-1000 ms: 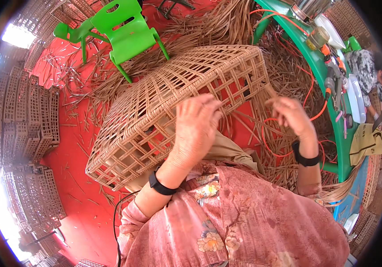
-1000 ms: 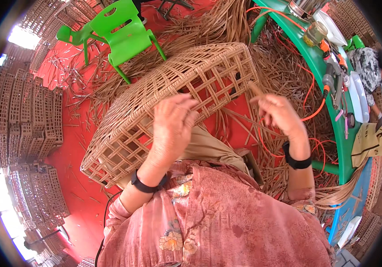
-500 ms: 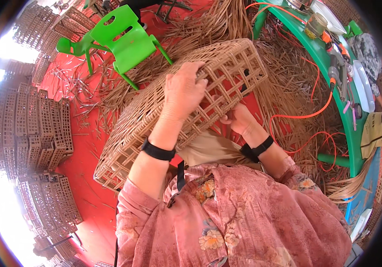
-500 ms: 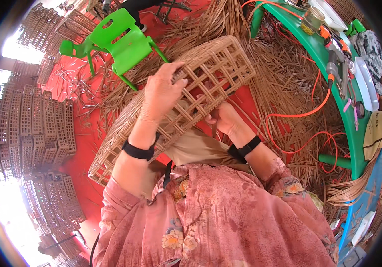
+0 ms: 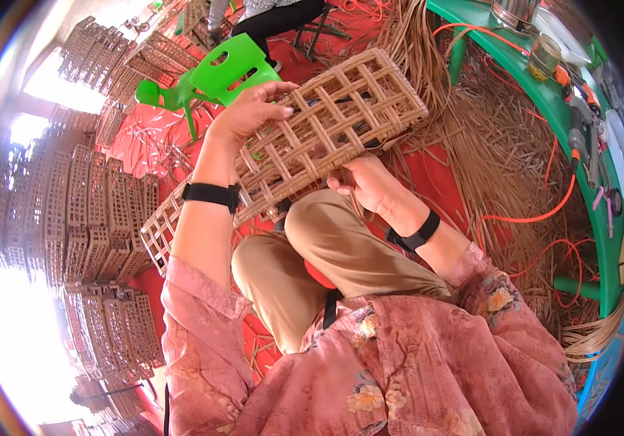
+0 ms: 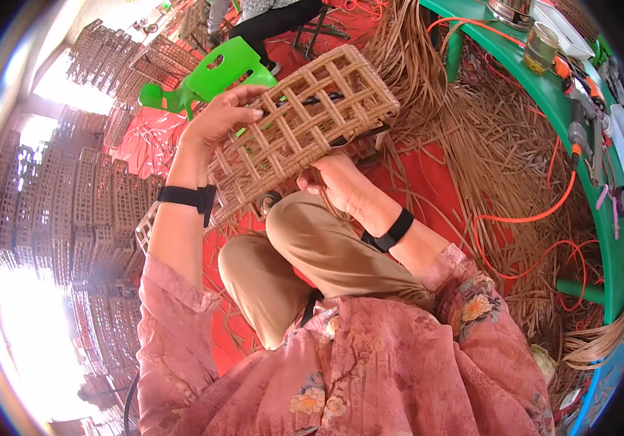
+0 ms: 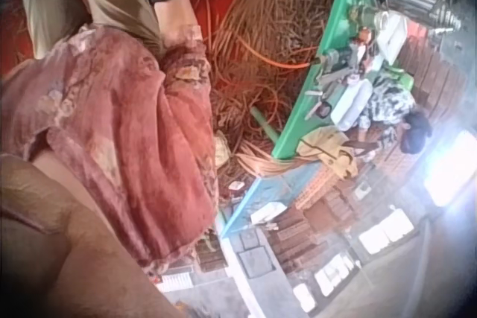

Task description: Weaving a large rectangular wicker basket using strips of material.

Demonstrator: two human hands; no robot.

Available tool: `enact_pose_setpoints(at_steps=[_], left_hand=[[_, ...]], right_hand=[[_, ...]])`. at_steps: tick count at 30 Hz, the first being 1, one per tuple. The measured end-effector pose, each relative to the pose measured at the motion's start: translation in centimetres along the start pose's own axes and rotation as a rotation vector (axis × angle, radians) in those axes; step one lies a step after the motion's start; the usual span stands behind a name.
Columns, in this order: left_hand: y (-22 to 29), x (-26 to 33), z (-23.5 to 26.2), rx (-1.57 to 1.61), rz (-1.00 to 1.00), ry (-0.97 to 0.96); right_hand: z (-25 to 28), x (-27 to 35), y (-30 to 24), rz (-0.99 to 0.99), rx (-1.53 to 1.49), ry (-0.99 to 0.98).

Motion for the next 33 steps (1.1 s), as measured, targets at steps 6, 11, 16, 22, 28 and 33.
enact_pose_setpoints(at_steps=[6, 11, 16, 22, 28, 33], left_hand=[[-0.6, -1.2, 1.7, 0.062, 0.017, 0.038], [-0.3, -0.6, 2.3, -0.022, 0.065, 0.07], [-1.7, 0.9, 5.0, -0.225, 0.031, 0.143], [-1.5, 1.6, 4.3, -0.294, -0.008, 0.038], [-2.6, 2.1, 3.9, -0.177, 0.055, 0.049], [-3.1, 3.5, 2.4, -0.139, 0.1, 0.099]], right_hand=[[0.8, -2.9, -0.6, 0.03, 0.103, -0.041], [0.3, -4.6, -0.2, 0.072, 0.27, -0.091], [-0.9, -6.2, 1.2, 0.039, 0.331, -0.137], [-1.9, -8.6, 3.2, 0.203, 0.311, -0.204], [-3.5, -8.2, 1.7, 0.163, 0.313, -0.188], [-1.8, -8.0, 3.3, 0.172, 0.187, -0.222]])
Point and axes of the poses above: each hand's wrist, its own x-axis away from the middle knuckle, its own z-axis out of the back of the hand, y = z × x, the point moved 4 cm from there along -x, towards the middle knuckle, and after that the axes turned 5 degrees about z, right-handed, at the moved point
